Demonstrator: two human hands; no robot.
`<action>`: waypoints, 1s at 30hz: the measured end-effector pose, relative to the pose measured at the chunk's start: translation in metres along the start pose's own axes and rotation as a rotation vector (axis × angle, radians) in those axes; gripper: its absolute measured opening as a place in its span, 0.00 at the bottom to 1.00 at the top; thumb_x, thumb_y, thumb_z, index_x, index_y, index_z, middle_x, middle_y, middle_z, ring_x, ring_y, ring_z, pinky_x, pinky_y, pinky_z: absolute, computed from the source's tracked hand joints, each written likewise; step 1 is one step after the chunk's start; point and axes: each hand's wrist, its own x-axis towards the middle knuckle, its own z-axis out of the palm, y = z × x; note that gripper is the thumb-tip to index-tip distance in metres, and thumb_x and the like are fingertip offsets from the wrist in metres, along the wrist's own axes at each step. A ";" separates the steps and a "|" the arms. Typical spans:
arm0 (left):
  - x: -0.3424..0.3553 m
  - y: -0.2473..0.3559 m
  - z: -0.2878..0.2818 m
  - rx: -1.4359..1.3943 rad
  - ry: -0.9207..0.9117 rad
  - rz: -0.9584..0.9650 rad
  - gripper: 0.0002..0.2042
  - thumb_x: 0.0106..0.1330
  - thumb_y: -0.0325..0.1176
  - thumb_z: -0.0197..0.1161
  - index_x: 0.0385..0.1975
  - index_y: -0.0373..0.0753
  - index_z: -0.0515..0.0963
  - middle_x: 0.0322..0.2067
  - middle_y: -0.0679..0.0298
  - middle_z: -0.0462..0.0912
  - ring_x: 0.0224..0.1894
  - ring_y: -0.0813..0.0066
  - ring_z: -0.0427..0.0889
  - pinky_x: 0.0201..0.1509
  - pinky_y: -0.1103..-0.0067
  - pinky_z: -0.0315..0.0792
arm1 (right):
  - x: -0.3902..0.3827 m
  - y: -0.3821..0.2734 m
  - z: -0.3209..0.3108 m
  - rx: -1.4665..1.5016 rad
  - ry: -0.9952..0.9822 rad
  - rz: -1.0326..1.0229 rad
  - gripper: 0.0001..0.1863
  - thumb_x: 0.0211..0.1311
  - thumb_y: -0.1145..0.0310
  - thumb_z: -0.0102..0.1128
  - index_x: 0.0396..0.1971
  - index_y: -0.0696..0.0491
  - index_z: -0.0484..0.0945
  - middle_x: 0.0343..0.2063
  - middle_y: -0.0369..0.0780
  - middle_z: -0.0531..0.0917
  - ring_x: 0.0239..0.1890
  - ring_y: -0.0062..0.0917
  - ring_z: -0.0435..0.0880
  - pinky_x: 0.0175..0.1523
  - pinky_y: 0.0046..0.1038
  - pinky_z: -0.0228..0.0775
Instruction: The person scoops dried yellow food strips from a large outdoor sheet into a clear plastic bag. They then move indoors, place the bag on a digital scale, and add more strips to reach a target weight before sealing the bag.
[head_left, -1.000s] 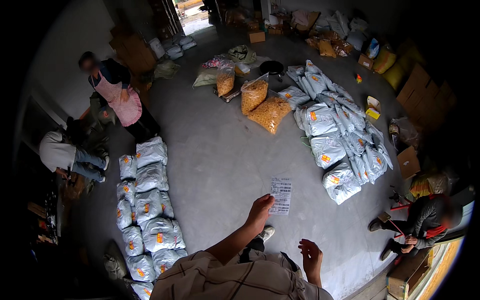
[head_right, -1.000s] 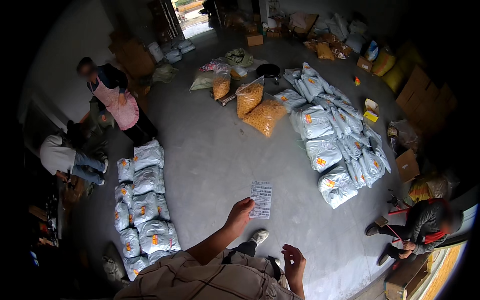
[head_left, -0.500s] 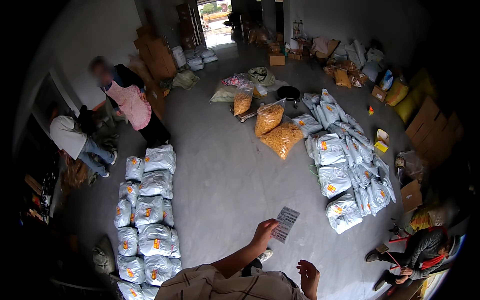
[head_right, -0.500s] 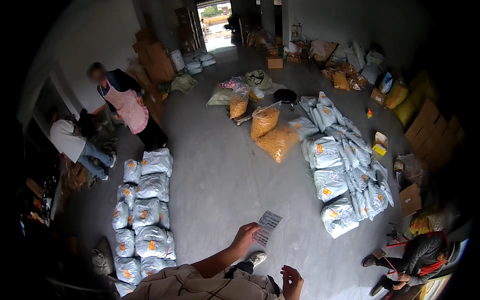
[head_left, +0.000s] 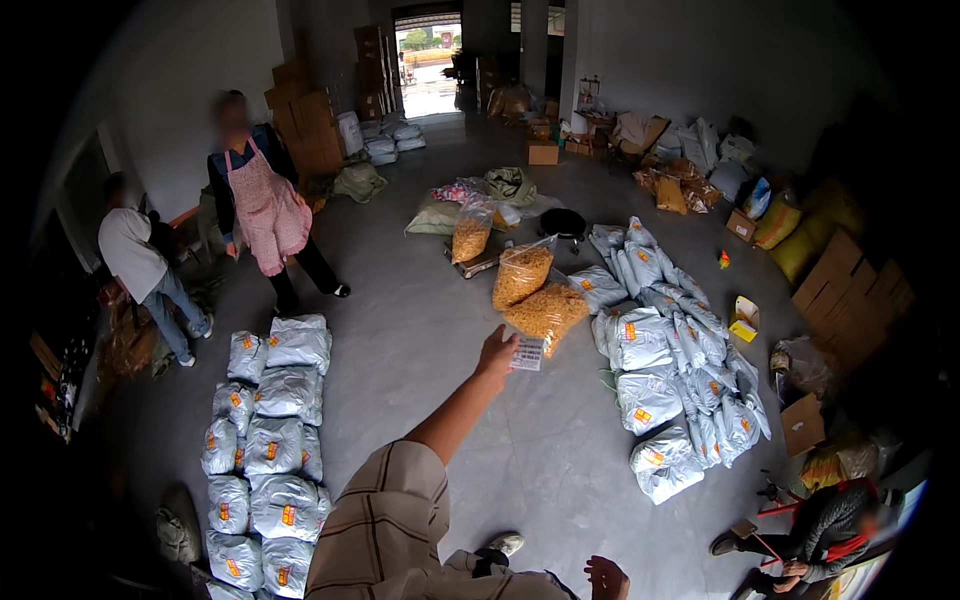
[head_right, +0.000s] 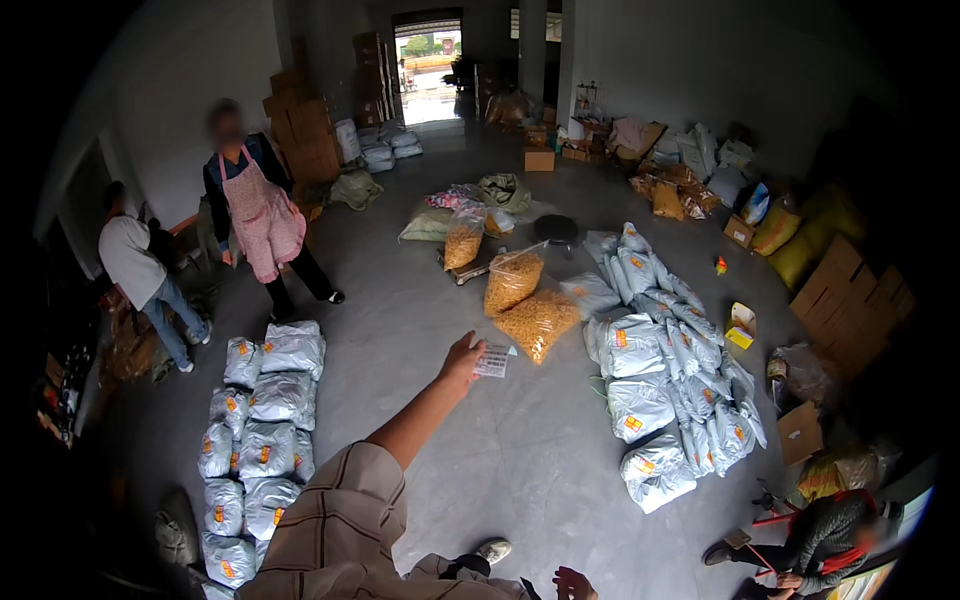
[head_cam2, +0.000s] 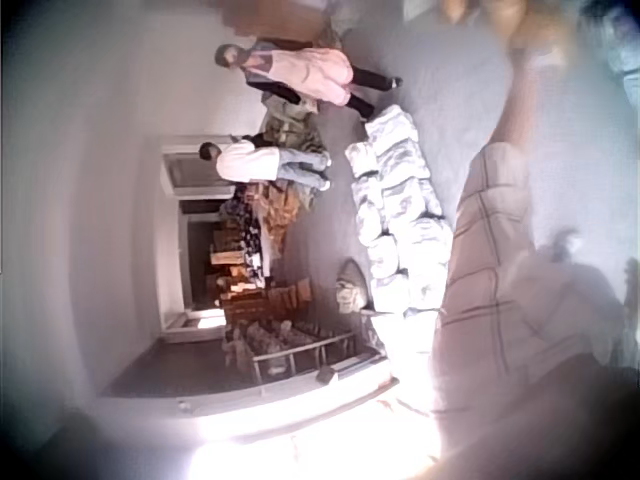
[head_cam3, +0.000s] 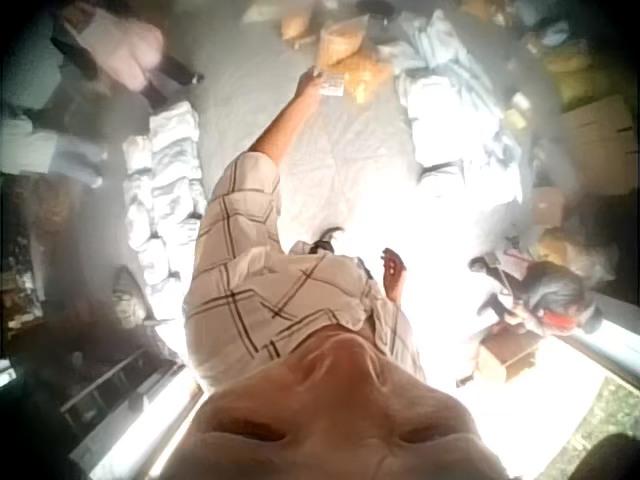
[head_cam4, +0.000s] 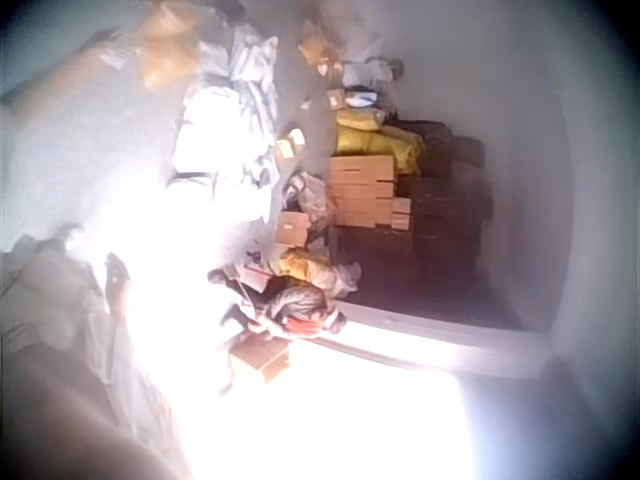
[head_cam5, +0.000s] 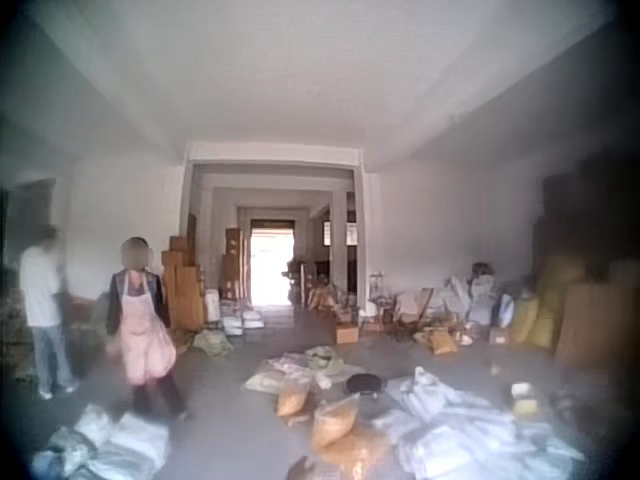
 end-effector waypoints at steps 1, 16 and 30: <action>0.014 0.022 0.004 -0.026 -0.009 0.046 0.27 0.68 0.38 0.55 0.65 0.47 0.57 0.42 0.65 0.78 0.37 0.76 0.78 0.40 0.70 0.72 | -0.001 0.001 -0.002 -0.049 0.035 -0.020 0.10 0.64 0.78 0.50 0.44 0.58 0.76 0.43 0.42 0.81 0.39 0.26 0.82 0.34 0.24 0.75; -0.339 -0.365 0.135 0.625 -1.538 -0.493 0.08 0.65 0.34 0.54 0.33 0.37 0.78 0.25 0.71 0.78 0.28 0.84 0.72 0.32 0.81 0.67 | -0.151 -0.026 -0.021 0.045 0.954 0.455 0.21 0.55 0.76 0.59 0.51 0.54 0.72 0.54 0.51 0.68 0.54 0.39 0.73 0.48 0.30 0.74; -0.658 -0.392 0.246 0.753 -1.800 -0.470 0.08 0.66 0.29 0.55 0.38 0.34 0.78 0.29 0.71 0.81 0.29 0.87 0.75 0.34 0.86 0.68 | -0.501 0.045 -0.072 0.159 1.602 0.746 0.18 0.59 0.73 0.57 0.51 0.53 0.72 0.49 0.43 0.76 0.48 0.32 0.79 0.46 0.29 0.74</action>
